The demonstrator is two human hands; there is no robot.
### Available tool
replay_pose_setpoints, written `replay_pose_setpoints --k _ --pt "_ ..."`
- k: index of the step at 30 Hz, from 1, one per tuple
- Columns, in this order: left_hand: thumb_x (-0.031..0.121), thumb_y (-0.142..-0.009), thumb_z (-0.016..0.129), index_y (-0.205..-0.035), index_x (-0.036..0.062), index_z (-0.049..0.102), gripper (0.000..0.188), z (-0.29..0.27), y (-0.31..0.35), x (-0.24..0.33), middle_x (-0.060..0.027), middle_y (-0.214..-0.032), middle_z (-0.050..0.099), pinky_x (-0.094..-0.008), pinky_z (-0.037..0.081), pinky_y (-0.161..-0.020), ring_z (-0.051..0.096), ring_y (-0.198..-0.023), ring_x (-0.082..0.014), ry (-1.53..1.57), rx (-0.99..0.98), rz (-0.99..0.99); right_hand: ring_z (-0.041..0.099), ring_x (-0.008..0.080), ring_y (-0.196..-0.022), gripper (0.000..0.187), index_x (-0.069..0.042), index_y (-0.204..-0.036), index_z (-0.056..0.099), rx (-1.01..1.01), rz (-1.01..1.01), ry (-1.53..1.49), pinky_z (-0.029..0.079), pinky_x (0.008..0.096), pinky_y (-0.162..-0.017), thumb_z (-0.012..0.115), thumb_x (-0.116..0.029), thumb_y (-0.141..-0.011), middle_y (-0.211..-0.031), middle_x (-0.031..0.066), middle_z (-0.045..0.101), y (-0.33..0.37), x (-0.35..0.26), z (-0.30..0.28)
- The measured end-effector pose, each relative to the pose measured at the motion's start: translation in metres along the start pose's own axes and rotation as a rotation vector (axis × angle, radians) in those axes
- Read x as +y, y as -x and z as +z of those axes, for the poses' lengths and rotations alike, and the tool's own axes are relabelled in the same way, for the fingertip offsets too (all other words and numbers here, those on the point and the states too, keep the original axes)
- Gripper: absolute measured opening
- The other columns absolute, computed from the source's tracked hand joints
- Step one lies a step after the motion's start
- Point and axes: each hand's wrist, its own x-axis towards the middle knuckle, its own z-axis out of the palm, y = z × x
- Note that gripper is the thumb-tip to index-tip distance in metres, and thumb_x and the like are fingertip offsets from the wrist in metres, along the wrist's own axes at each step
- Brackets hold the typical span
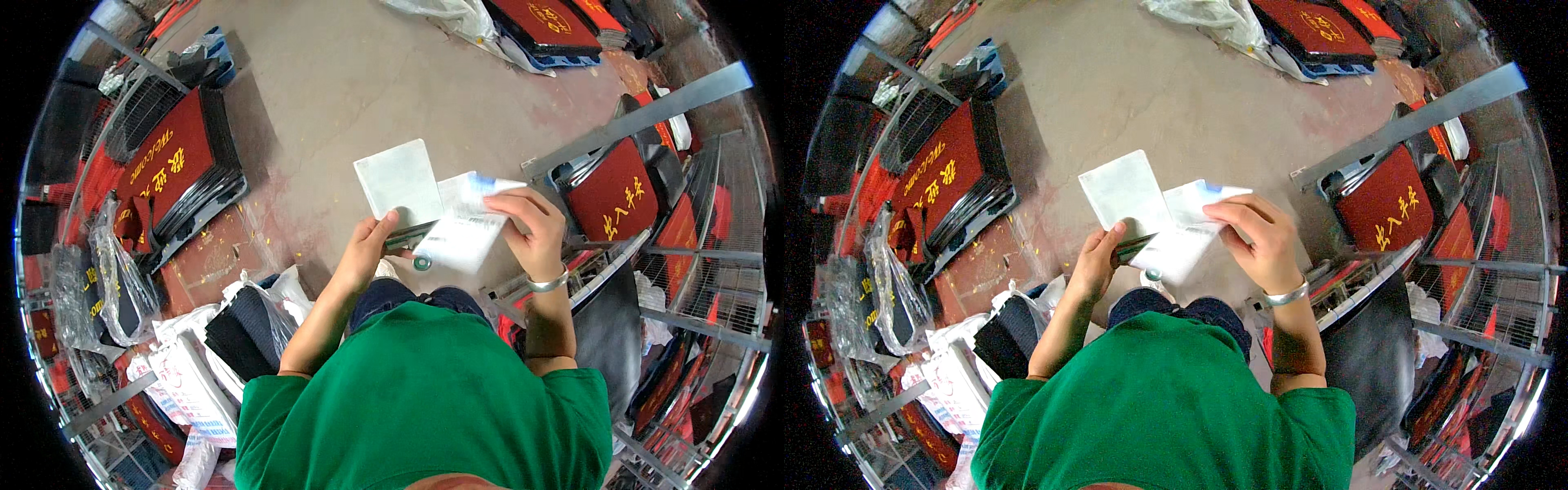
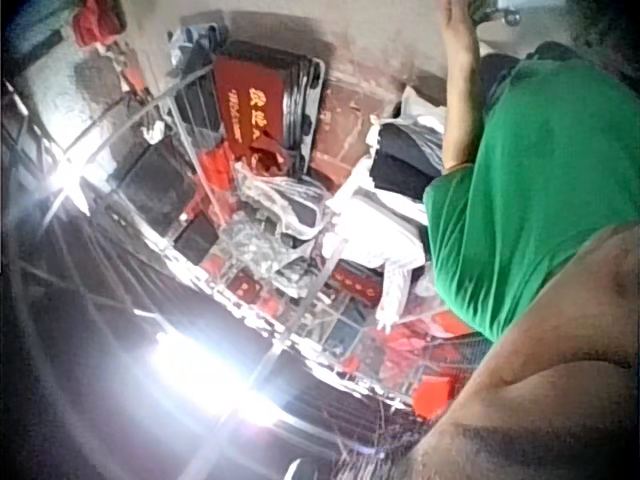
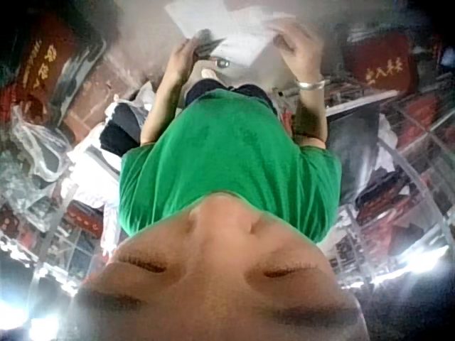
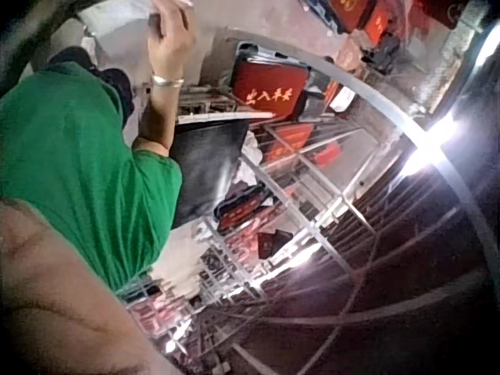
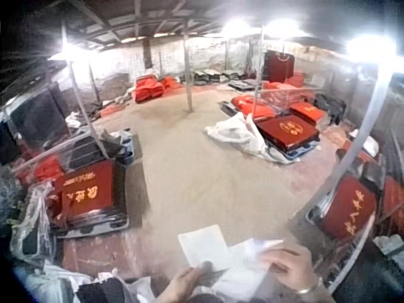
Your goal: The person picks up floor mats from various stacks and pallets, checks them against papers, and then places them onto different stacks before pushing a cart.
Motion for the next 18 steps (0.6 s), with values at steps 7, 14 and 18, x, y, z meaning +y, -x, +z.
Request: replay_pose_setpoints --k 7,14,18 --pt "0.033 -0.087 0.037 -0.101 -0.0068 0.048 0.043 -0.001 0.0 0.003 -0.0137 -0.087 0.056 -0.0289 0.05 -0.06 0.057 -0.073 -0.0184 0.013 -0.105 0.036 0.052 0.0209 -0.052 0.015 -0.007 -0.081 0.056 -0.323 0.015 0.095 0.041 0.0281 -0.049 0.061 -0.016 -0.07 -0.067 0.0083 0.055 -0.028 -0.028 0.01" --pt "0.021 -0.082 0.053 -0.085 -0.0053 0.056 0.027 0.018 0.001 -0.016 -0.0055 -0.066 0.058 -0.0243 0.046 -0.052 0.054 -0.056 -0.0107 -0.391 -0.121 0.059 0.054 0.0236 -0.058 0.024 -0.005 -0.09 0.055 -0.002 -0.198 0.257 0.043 0.0313 -0.056 0.062 -0.015 -0.069 -0.073 0.0092 0.057 -0.02 -0.032 -0.003" --pt "0.021 -0.08 0.055 -0.091 -0.005 0.054 0.028 0.034 -0.006 -0.032 -0.0065 -0.072 0.058 -0.025 0.046 -0.057 0.053 -0.063 -0.0109 -0.708 -0.221 -0.051 0.055 0.0139 -0.062 0.023 -0.001 -0.09 0.057 -0.37 0.214 -0.134 0.044 0.0274 -0.06 0.062 -0.013 -0.071 -0.073 0.0116 0.06 0.037 0.025 -0.014"
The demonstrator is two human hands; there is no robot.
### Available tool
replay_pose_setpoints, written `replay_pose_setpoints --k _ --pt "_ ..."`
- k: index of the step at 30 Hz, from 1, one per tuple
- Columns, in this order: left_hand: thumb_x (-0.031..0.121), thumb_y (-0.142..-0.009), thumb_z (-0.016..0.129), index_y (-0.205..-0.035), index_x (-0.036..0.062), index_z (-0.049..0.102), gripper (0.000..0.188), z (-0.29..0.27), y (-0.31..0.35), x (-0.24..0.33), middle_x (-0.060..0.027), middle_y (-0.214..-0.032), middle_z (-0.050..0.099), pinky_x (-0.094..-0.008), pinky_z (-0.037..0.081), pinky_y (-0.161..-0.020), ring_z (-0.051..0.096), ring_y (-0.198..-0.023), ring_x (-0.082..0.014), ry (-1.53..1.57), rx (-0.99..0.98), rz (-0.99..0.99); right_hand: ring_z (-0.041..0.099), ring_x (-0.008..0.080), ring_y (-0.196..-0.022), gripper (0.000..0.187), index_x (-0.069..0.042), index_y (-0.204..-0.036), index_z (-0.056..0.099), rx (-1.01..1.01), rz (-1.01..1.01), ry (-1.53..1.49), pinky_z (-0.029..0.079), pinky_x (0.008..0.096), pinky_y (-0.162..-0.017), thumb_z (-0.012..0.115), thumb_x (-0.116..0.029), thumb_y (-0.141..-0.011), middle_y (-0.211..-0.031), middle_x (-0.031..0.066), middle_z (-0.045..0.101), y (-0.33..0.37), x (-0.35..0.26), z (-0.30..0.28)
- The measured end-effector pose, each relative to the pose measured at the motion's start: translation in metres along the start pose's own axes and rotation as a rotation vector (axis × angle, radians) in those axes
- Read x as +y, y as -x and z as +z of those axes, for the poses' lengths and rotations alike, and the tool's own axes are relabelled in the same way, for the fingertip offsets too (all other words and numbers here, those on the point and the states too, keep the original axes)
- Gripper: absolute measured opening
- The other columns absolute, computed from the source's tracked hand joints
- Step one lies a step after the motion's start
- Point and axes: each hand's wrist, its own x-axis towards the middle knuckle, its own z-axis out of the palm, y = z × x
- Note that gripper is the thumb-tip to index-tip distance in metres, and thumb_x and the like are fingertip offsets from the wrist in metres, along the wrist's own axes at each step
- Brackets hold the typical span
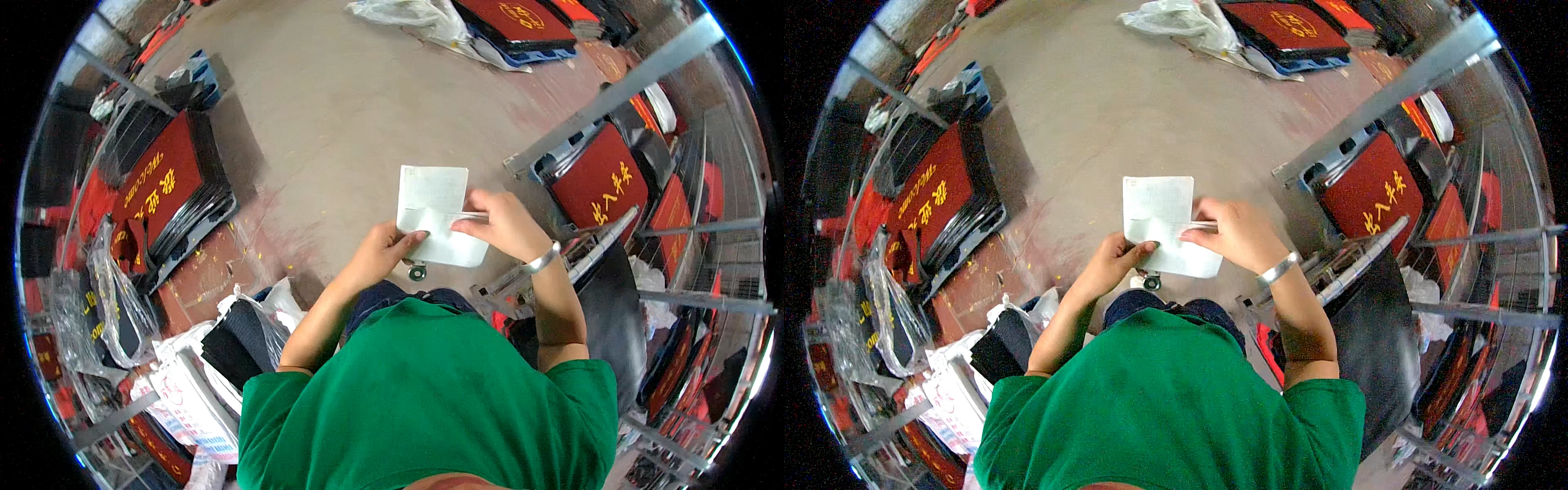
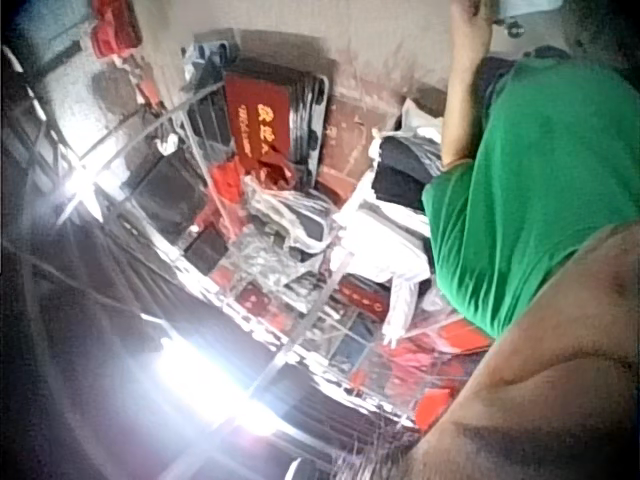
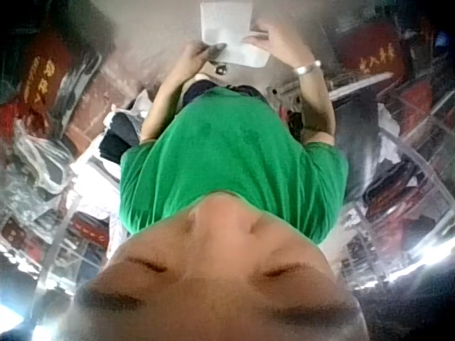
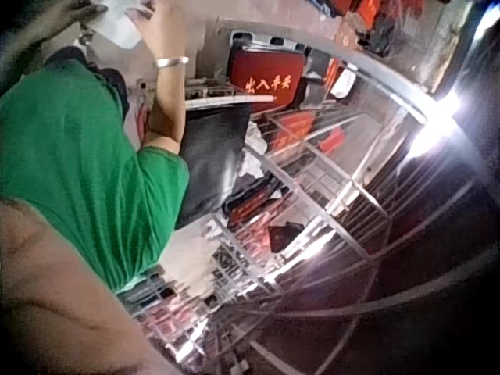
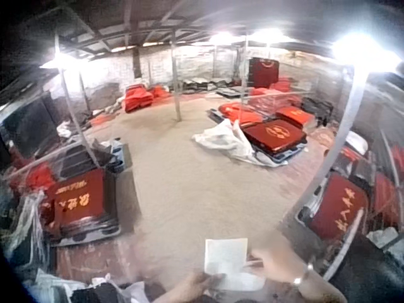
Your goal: The person picks up floor mats from various stacks and pallets, checks them against papers, and then places them onto different stacks before pushing a cart.
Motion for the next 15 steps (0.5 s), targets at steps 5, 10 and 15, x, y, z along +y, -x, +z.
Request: replay_pose_setpoints --k 5,10,15 --pt "0.017 -0.077 0.058 -0.1 -0.0031 0.052 0.031 0.063 -0.007 0.026 -0.0072 -0.085 0.057 -0.0247 0.043 -0.071 0.052 -0.078 -0.0115 0.288 -0.084 0.166 0.053 0.0062 -0.062 0.017 0.002 -0.083 0.06 0.113 0.259 -0.368 0.042 0.022 -0.058 0.059 -0.013 -0.074 -0.067 0.0079 0.061 0.077 0.034 -0.013" --pt "0.011 -0.075 0.058 -0.101 -0.0028 0.051 0.03 0.156 -0.028 0.005 -0.0066 -0.088 0.057 -0.0267 0.043 -0.072 0.052 -0.08 -0.0124 0.145 -0.348 -0.045 0.049 0.0061 -0.058 0.014 0.004 -0.077 0.059 0.381 0.462 -0.325 0.04 0.022 -0.054 0.056 -0.01 -0.074 -0.062 0.0052 0.058 0.195 0.107 -0.002" --pt "0.013 -0.076 0.056 -0.105 -0.0026 0.045 0.035 0.252 -0.05 -0.039 -0.0134 -0.09 0.058 -0.0293 0.044 -0.07 0.057 -0.078 -0.0187 -0.337 -0.539 0.07 0.045 0.0065 -0.057 0.013 0.002 -0.074 0.06 0.892 1.036 -0.329 0.038 0.0212 -0.053 0.058 -0.01 -0.072 -0.063 0.0021 0.056 0.366 0.163 0.028"
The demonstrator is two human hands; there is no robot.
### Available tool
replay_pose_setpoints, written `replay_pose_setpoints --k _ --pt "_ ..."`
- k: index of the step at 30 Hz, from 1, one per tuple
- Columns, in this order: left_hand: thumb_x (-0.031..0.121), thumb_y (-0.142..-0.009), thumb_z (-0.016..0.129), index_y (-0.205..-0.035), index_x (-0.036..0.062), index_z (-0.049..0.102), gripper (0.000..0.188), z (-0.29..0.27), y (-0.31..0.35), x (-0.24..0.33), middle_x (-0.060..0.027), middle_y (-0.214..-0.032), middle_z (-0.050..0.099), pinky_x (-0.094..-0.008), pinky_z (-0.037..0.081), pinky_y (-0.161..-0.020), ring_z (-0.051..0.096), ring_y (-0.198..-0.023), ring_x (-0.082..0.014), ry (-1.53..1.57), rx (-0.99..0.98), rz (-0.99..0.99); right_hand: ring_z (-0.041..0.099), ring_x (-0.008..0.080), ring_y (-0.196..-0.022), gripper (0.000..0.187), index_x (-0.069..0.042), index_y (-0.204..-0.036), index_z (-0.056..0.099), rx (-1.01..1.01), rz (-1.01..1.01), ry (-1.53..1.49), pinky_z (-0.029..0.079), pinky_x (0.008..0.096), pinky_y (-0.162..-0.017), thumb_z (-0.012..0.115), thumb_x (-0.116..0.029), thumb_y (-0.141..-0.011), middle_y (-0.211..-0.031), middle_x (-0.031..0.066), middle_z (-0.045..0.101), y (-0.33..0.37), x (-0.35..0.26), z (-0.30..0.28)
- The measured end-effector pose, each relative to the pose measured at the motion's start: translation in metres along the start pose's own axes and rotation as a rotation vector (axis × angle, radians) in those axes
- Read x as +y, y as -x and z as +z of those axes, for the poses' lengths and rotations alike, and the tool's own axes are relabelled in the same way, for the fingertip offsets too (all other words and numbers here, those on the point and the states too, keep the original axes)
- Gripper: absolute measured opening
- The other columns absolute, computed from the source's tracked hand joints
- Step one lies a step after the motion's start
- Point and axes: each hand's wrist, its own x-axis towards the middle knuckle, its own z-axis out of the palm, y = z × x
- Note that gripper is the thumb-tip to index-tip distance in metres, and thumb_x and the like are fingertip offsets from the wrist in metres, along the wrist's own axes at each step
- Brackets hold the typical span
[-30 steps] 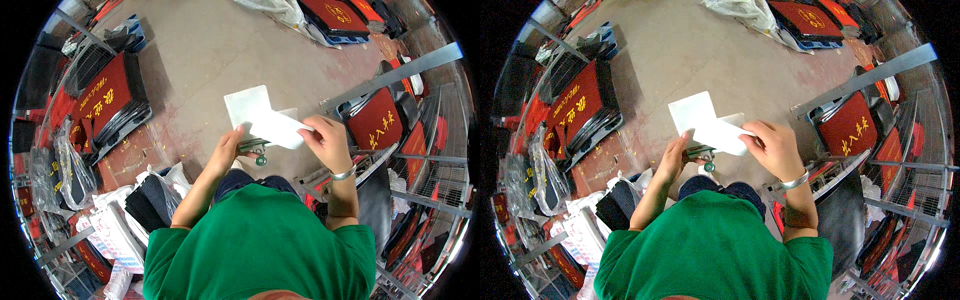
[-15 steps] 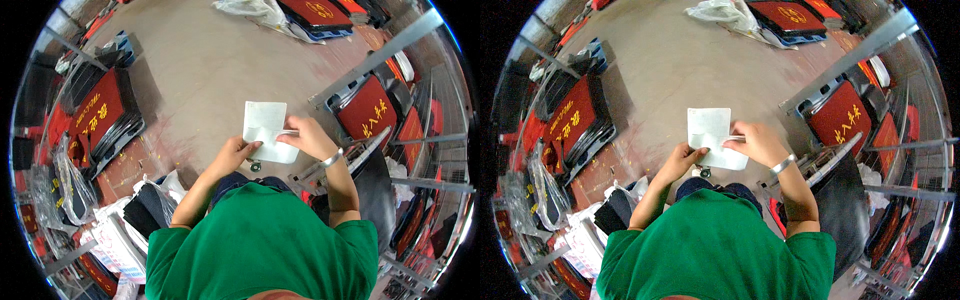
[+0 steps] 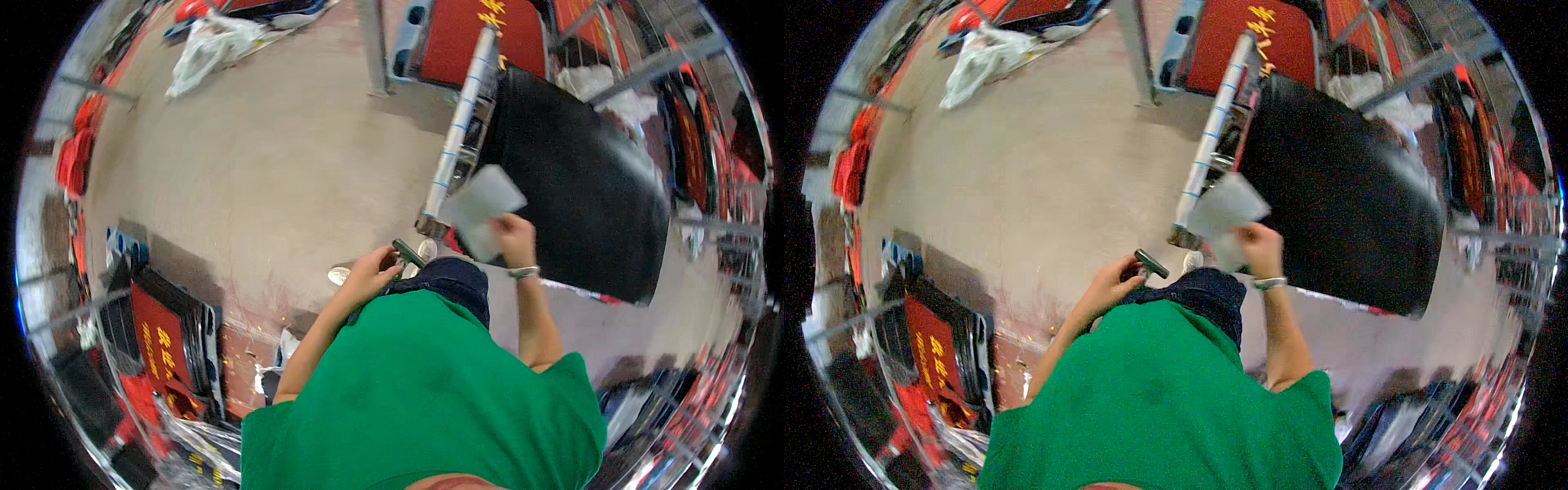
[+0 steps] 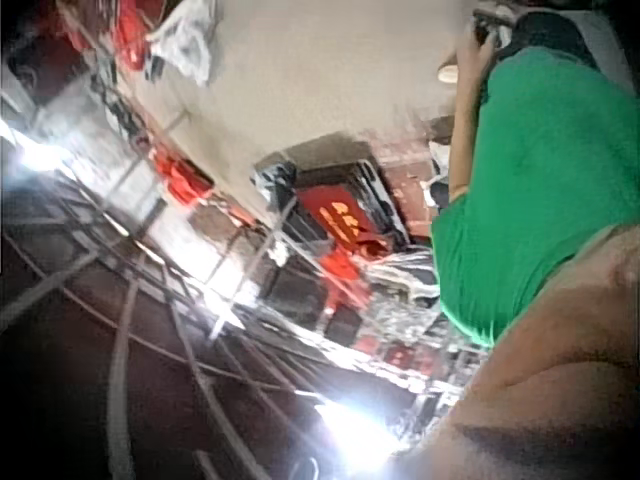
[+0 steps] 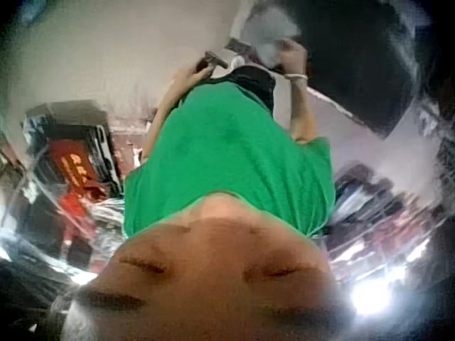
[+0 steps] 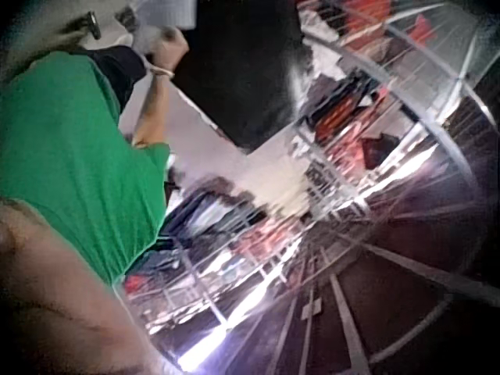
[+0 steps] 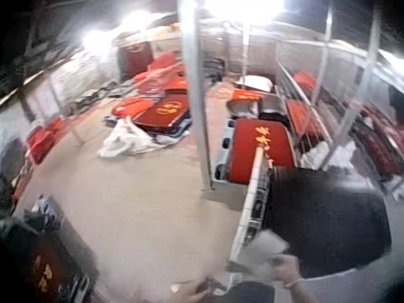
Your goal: The person picks up floor mats from various stacks and pallets, checks them against papers, and then places them onto different stacks before pushing a cart.
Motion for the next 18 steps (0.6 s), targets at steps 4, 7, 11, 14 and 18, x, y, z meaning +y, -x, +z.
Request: replay_pose_setpoints --k 4,7,11,14,18 --pt "0.015 -0.076 0.051 -0.105 -0.0016 0.041 0.036 0.063 -0.077 0.01 -0.019 -0.091 0.056 -0.0329 0.045 -0.07 0.056 -0.085 -0.0272 -0.321 -0.075 0.11 0.045 0.0054 -0.061 0.019 0.004 -0.077 0.059 0.4 0.258 -0.085 0.036 0.0207 -0.054 0.057 -0.015 -0.076 -0.068 0.0003 0.055 0.047 0.12 -0.104" --pt "0.014 -0.073 0.048 -0.095 -0.0021 0.045 0.027 0.099 -0.15 0.01 -0.0189 -0.085 0.056 -0.0385 0.045 -0.067 0.055 -0.079 -0.0301 -0.768 0.035 0.295 0.044 0.0053 -0.062 0.019 0.003 -0.077 0.059 0.527 0.27 -0.107 0.036 0.0205 -0.055 0.057 -0.016 -0.077 -0.069 0.0003 0.055 0.082 0.138 -0.117" --pt "0.014 -0.073 0.049 -0.086 0.0 0.054 0.02 0.13 -0.229 -0.017 -0.0123 -0.082 0.058 -0.0393 0.046 -0.062 0.056 -0.076 -0.0242 -1.214 -0.001 0.249 0.045 0.006 -0.063 0.019 0.003 -0.077 0.059 0.545 0.297 -0.237 0.037 0.0213 -0.056 0.058 -0.015 -0.076 -0.069 0.0015 0.055 0.094 0.168 -0.099" --pt "0.012 -0.071 0.049 -0.08 0.0023 0.057 0.016 0.146 -0.248 -0.03 -0.0071 -0.079 0.059 -0.0345 0.047 -0.06 0.056 -0.077 -0.0206 -1.418 -0.07 0.174 0.047 0.0066 -0.064 0.017 0.003 -0.077 0.059 0.549 0.322 -0.333 0.039 0.022 -0.057 0.057 -0.014 -0.077 -0.069 0.0015 0.057 0.087 0.128 -0.074" --pt "0.011 -0.071 0.049 -0.088 0.0011 0.057 0.021 0.133 -0.233 -0.02 -0.0098 -0.083 0.059 -0.0347 0.047 -0.063 0.055 -0.08 -0.0217 -1.402 -0.129 0.256 0.052 0.009 -0.066 0.01 0.0 -0.076 0.06 0.478 0.113 -0.435 0.042 0.0241 -0.057 0.059 -0.01 -0.074 -0.07 0.002 0.059 0.05 0.105 -0.07"
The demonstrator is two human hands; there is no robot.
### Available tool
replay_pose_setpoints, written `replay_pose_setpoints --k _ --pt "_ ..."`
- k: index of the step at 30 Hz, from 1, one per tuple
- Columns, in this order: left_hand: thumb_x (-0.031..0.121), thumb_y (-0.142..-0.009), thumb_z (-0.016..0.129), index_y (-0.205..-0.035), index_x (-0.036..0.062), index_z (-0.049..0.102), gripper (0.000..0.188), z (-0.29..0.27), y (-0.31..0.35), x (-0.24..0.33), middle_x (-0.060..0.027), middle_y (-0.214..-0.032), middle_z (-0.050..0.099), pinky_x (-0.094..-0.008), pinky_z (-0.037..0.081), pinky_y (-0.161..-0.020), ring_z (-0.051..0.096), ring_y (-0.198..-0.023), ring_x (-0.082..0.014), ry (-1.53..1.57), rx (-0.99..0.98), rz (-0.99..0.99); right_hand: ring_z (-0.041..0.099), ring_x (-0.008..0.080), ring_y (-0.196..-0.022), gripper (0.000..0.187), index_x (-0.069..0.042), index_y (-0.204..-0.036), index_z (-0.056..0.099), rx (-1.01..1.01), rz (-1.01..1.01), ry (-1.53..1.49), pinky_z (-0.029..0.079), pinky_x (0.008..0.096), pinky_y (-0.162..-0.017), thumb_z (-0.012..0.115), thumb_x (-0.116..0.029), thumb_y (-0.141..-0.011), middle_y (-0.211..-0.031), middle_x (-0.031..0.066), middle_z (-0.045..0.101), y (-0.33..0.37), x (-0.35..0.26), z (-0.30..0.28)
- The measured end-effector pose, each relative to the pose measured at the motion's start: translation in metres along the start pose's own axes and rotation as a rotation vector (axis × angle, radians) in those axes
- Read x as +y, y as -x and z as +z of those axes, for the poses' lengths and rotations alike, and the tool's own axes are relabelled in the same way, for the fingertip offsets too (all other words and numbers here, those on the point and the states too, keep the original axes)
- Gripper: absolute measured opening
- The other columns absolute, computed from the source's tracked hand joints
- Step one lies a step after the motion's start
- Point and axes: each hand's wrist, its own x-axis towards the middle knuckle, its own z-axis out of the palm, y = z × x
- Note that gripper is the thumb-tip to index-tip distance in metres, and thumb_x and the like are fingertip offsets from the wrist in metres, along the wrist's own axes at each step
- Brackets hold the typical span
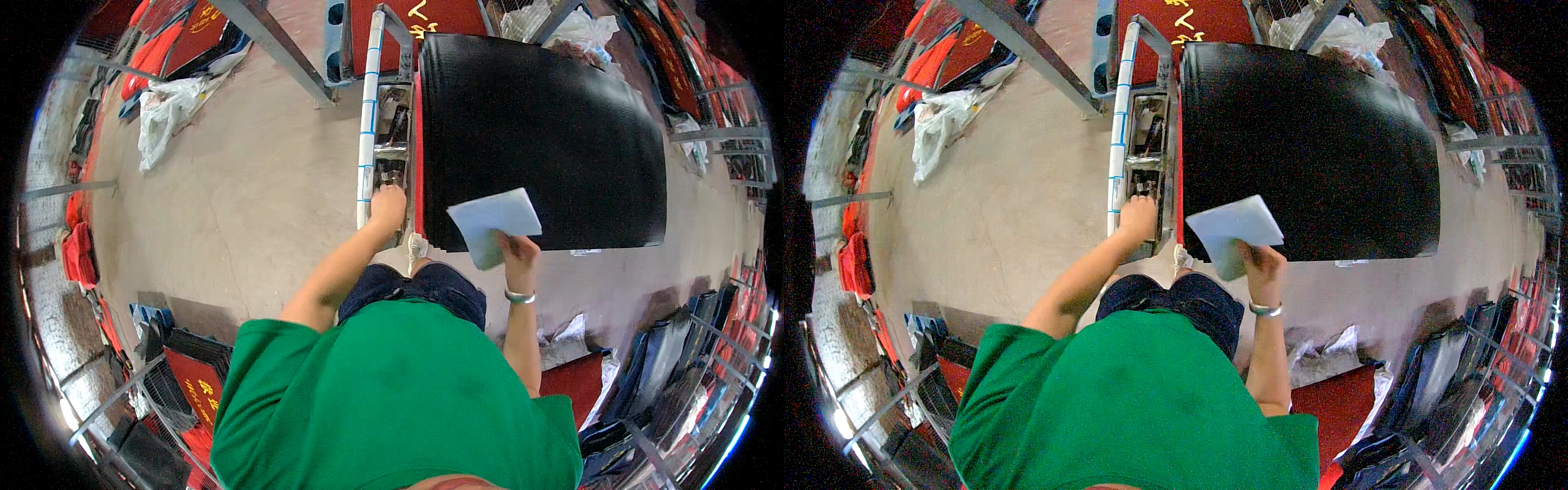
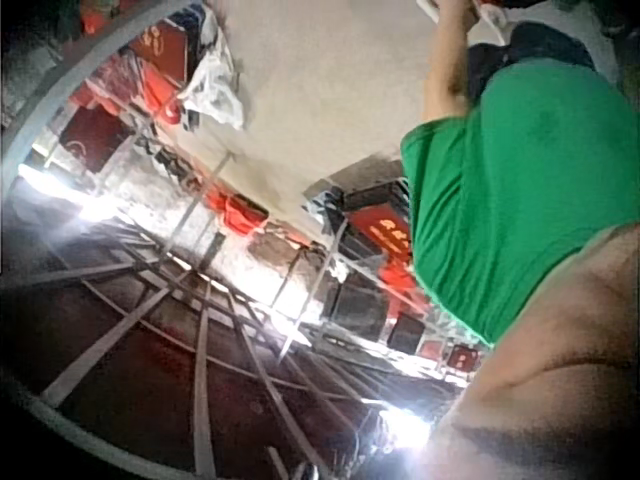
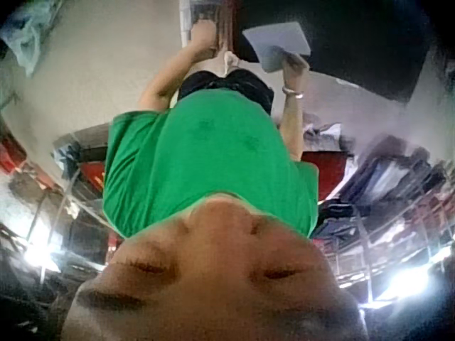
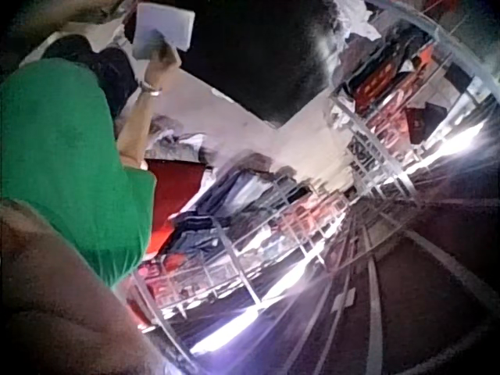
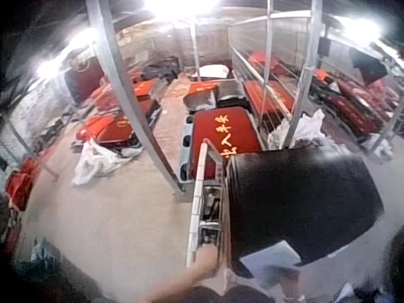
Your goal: The person picks up floor mats from various stacks and pallets, checks them against papers, and then places them onto different stacks before pushing a cart.
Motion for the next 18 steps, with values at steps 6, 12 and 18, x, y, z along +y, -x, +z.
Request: replay_pose_setpoints --k 6,12,18 --pt "0.004 -0.065 0.062 -0.125 0.007 0.025 0.071 -0.125 0.086 -0.035 -0.0136 -0.123 0.036 -0.0319 0.048 -0.074 0.046 -0.102 -0.0281 1.091 0.345 0.211 0.056 0.012 -0.067 0.016 -0.009 -0.079 0.061 -0.133 -1.331 0.577 0.045 0.0233 -0.058 0.061 -0.019 -0.066 -0.078 0.0008 0.062 -0.042 -0.121 0.046" --pt "0.002 -0.063 0.067 -0.12 0.0064 0.03 0.068 -0.157 0.132 -0.039 -0.0183 -0.118 0.04 -0.0312 0.05 -0.068 0.05 -0.097 -0.0285 0.874 1.043 0.187 0.053 0.0079 -0.08 0.014 -0.014 -0.084 0.06 -0.413 -1.796 0.478 0.046 0.0214 -0.069 0.056 -0.02 -0.073 -0.086 -0.0032 0.059 -0.069 -0.183 0.089" --pt "0.0 -0.06 0.067 -0.106 0.0067 0.038 0.055 -0.16 0.157 -0.035 -0.0179 -0.105 0.05 -0.0334 0.047 -0.066 0.054 -0.089 -0.0291 0.722 1.204 -0.123 0.051 0.0087 -0.085 0.012 -0.014 -0.083 0.061 -0.544 -1.952 0.314 0.045 0.0213 -0.072 0.053 -0.015 -0.075 -0.091 -0.0035 0.058 -0.082 -0.204 0.121"
